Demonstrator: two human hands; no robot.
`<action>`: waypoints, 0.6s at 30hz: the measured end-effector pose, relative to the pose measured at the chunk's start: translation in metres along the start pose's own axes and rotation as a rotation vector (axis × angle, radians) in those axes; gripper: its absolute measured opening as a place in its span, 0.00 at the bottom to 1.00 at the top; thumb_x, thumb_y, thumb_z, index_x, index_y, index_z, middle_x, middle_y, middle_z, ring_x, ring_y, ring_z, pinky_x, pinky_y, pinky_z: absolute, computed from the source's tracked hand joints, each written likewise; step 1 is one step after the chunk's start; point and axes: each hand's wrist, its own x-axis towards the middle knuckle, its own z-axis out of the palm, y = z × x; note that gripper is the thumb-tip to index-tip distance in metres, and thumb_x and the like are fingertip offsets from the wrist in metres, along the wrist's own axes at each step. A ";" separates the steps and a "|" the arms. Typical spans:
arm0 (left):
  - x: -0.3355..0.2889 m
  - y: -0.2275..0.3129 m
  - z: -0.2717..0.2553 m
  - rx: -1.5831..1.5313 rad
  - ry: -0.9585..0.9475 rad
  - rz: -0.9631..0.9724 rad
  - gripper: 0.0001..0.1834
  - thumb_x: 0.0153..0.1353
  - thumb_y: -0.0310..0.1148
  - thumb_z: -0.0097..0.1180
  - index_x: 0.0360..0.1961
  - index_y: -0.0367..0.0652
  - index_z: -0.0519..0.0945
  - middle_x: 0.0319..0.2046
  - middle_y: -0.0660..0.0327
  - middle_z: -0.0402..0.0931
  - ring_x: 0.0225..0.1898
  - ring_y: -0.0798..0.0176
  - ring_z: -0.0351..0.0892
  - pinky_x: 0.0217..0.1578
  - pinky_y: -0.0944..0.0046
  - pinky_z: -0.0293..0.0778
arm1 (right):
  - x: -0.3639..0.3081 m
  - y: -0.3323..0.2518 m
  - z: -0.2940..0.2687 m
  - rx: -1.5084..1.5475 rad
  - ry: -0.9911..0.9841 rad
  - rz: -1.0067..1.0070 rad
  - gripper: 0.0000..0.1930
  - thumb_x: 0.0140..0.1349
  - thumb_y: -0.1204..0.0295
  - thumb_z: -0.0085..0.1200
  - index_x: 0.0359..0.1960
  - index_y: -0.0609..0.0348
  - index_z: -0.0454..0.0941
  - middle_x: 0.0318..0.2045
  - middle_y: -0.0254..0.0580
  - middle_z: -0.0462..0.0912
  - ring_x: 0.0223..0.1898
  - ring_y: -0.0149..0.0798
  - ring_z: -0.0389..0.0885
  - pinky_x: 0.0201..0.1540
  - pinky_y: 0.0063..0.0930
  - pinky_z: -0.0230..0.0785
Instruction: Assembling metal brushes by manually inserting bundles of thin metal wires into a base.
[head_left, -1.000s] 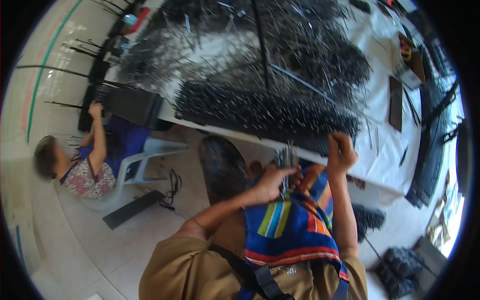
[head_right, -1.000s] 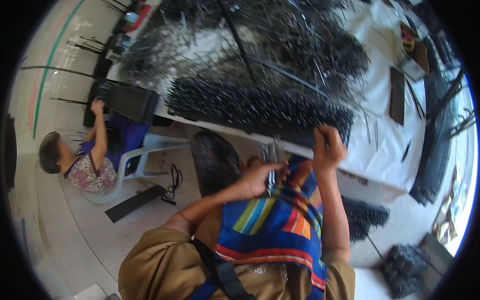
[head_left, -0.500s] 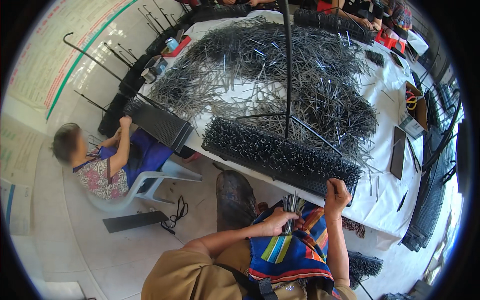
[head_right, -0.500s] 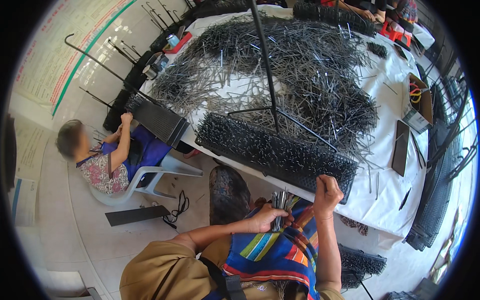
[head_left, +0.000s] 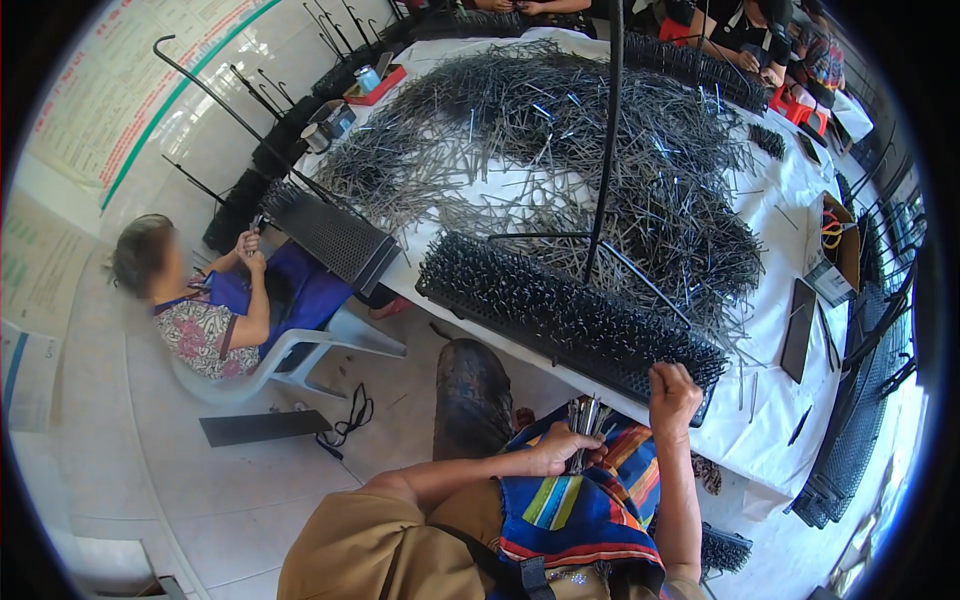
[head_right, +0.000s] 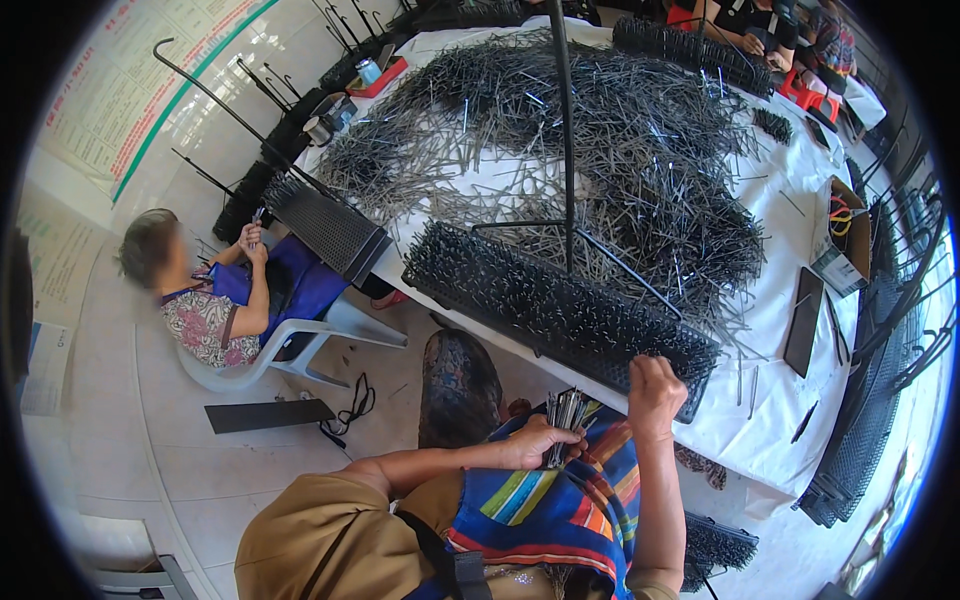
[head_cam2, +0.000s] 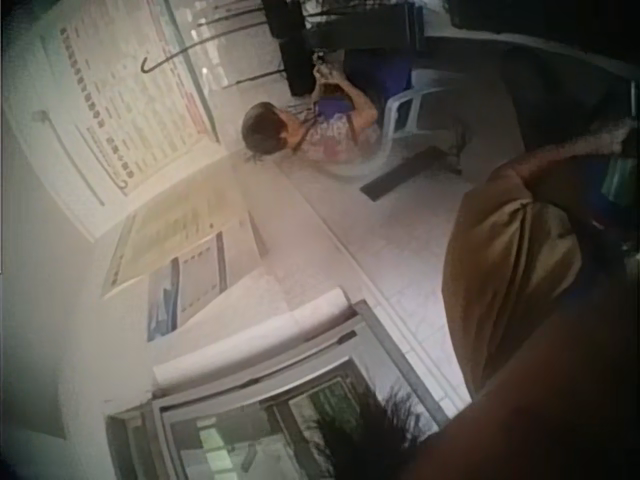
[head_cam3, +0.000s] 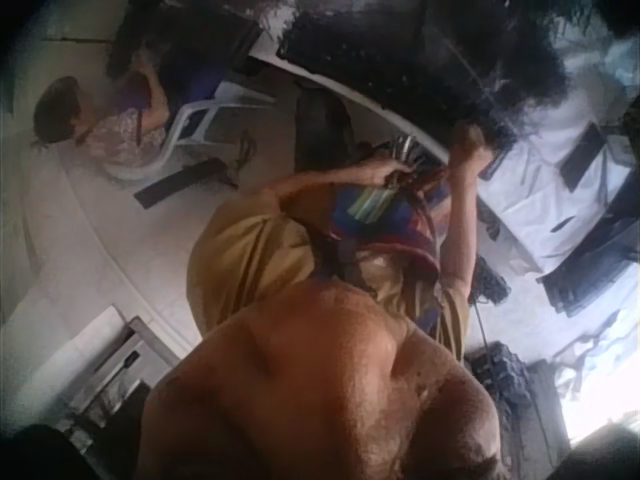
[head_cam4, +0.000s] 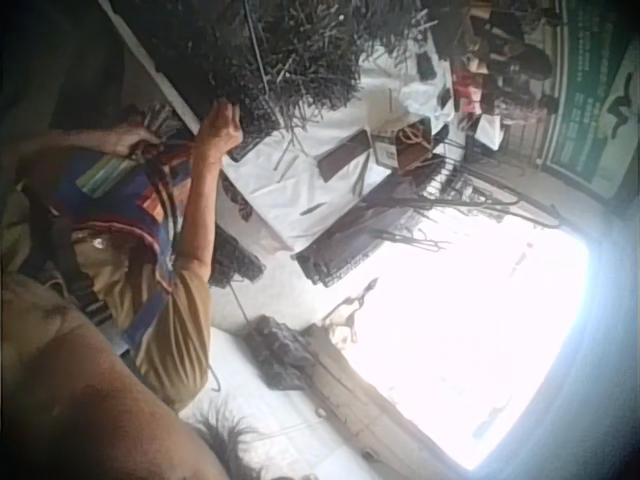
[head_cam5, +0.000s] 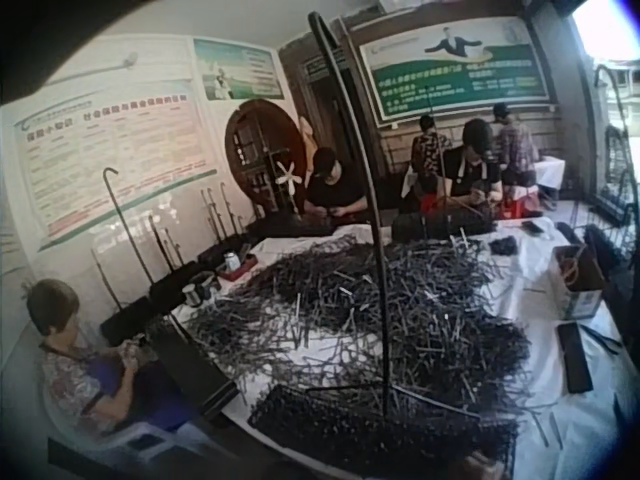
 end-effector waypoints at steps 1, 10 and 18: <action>-0.002 0.001 0.000 0.000 0.006 0.000 0.07 0.54 0.21 0.61 0.35 0.33 0.78 0.27 0.52 0.81 0.25 0.60 0.82 0.25 0.63 0.78 | -0.004 -0.002 0.001 -0.028 -0.013 -0.060 0.02 0.52 0.76 0.58 0.27 0.58 0.80 0.24 0.43 0.78 0.25 0.49 0.79 0.27 0.35 0.69; -0.015 0.008 0.016 0.069 0.033 0.050 0.07 0.56 0.25 0.60 0.36 0.39 0.79 0.28 0.56 0.81 0.25 0.63 0.81 0.23 0.65 0.75 | -0.006 0.005 0.010 -0.257 -0.150 -0.104 0.02 0.51 0.74 0.57 0.27 0.55 0.79 0.25 0.42 0.78 0.24 0.49 0.79 0.25 0.39 0.69; -0.018 0.022 0.028 -0.026 -0.066 0.077 0.05 0.57 0.24 0.59 0.35 0.38 0.78 0.27 0.55 0.80 0.24 0.64 0.79 0.22 0.65 0.74 | -0.036 0.016 0.005 0.408 -0.291 0.347 0.05 0.53 0.75 0.58 0.29 0.63 0.80 0.19 0.39 0.79 0.20 0.32 0.77 0.25 0.27 0.68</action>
